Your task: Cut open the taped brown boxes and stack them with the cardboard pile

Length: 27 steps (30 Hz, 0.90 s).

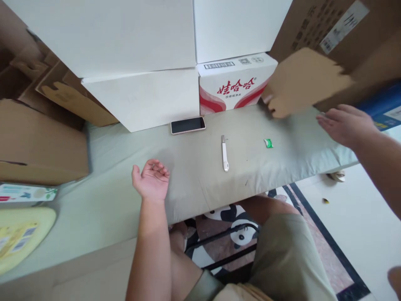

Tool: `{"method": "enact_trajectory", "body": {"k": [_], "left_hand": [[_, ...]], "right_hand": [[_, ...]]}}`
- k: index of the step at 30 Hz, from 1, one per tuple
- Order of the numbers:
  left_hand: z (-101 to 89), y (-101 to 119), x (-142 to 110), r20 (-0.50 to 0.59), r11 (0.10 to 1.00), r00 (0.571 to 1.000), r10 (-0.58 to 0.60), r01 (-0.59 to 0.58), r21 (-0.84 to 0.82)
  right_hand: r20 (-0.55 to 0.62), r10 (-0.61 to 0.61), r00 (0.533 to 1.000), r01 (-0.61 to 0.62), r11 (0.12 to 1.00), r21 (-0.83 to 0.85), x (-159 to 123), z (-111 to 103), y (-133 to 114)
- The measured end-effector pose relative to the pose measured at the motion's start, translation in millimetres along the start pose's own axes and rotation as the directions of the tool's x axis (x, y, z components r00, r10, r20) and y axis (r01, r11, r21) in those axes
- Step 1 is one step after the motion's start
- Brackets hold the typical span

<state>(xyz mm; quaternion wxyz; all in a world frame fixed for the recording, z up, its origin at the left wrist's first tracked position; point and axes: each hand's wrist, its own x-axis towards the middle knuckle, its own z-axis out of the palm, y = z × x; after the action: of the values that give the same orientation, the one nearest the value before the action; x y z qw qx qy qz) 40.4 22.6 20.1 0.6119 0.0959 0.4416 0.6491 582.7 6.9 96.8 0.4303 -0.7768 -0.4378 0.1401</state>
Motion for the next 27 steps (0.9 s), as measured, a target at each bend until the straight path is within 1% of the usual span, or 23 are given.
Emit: {"method": "enact_trajectory", "body": {"k": [1,2,3,4,6,9,11,13,15,18,20,21,22,23,24,25,26,27], "left_hand": [[-1.0,-1,1,0.011,1.000,1.000,0.007,-0.007,0.001],[-1.9,-1,2,0.021,1.000,1.000,0.014,-0.014,0.000],[-2.5,-1,3,0.028,1.000,0.999,0.019,-0.019,-0.002],[-2.8,0,2,0.031,1.000,0.999,0.022,-0.022,-0.008],[-2.6,1,0,0.025,0.999,0.999,0.023,-0.023,-0.030],[-2.5,4,-8,0.029,0.997,1.000,0.012,-0.010,-0.078],[-4.7,7,-14,0.054,0.994,0.999,-0.007,0.012,-0.108],[-9.6,12,-18,0.064,0.987,0.998,-0.002,0.012,-0.157],[-17.4,20,-21,0.065,0.976,0.998,0.025,-0.010,-0.219],[-33.6,35,-24,0.074,0.956,0.995,0.067,-0.043,-0.290],[-45.6,45,-26,0.085,0.947,0.991,0.101,-0.069,-0.313],[-51.3,50,-27,0.087,0.943,0.990,0.113,-0.079,-0.322],[-56.5,55,-28,0.083,0.938,0.989,0.121,-0.086,-0.335],[-61.2,60,-28,0.076,0.933,0.989,0.124,-0.090,-0.349],[-65.3,64,-29,0.067,0.927,0.990,0.127,-0.094,-0.364],[-68.7,68,-30,0.059,0.921,0.990,0.131,-0.099,-0.377],[-71.5,71,-30,0.053,0.916,0.989,0.137,-0.106,-0.388],[-73.8,74,-30,0.050,0.912,0.988,0.146,-0.115,-0.395]], "right_hand": [[0.064,0.129,0.990,-0.139,0.972,0.188,1,11,-10],[0.145,0.208,0.967,-0.243,0.924,0.296,-3,23,-18],[0.215,0.259,0.942,-0.320,0.885,0.337,-12,33,-25],[0.274,0.270,0.923,-0.354,0.875,0.330,-23,43,-30],[0.372,0.262,0.891,-0.375,0.886,0.274,-49,59,-36],[0.490,0.209,0.847,-0.342,0.918,0.200,-79,76,-46],[0.566,0.139,0.812,-0.269,0.951,0.152,-89,87,-59],[0.635,0.036,0.771,-0.128,0.987,0.099,-95,103,-78],[0.680,-0.070,0.730,0.037,0.997,0.063,-100,126,-101],[0.712,-0.188,0.677,0.222,0.974,0.047,-111,173,-139],[0.726,-0.259,0.637,0.324,0.945,0.052,-125,212,-166],[0.731,-0.314,0.605,0.397,0.916,0.064,-134,233,-181],[0.737,-0.378,0.561,0.472,0.877,0.090,-146,255,-197],[0.738,-0.470,0.484,0.582,0.803,0.130,-160,276,-215],[0.735,-0.562,0.380,0.683,0.706,0.187,-175,297,-235],[0.725,-0.633,0.271,0.743,0.616,0.260,-193,317,-257],[0.708,-0.683,0.180,0.779,0.538,0.321,-211,336,-280],[0.688,-0.717,0.114,0.805,0.473,0.359,-230,353,-305]]}}
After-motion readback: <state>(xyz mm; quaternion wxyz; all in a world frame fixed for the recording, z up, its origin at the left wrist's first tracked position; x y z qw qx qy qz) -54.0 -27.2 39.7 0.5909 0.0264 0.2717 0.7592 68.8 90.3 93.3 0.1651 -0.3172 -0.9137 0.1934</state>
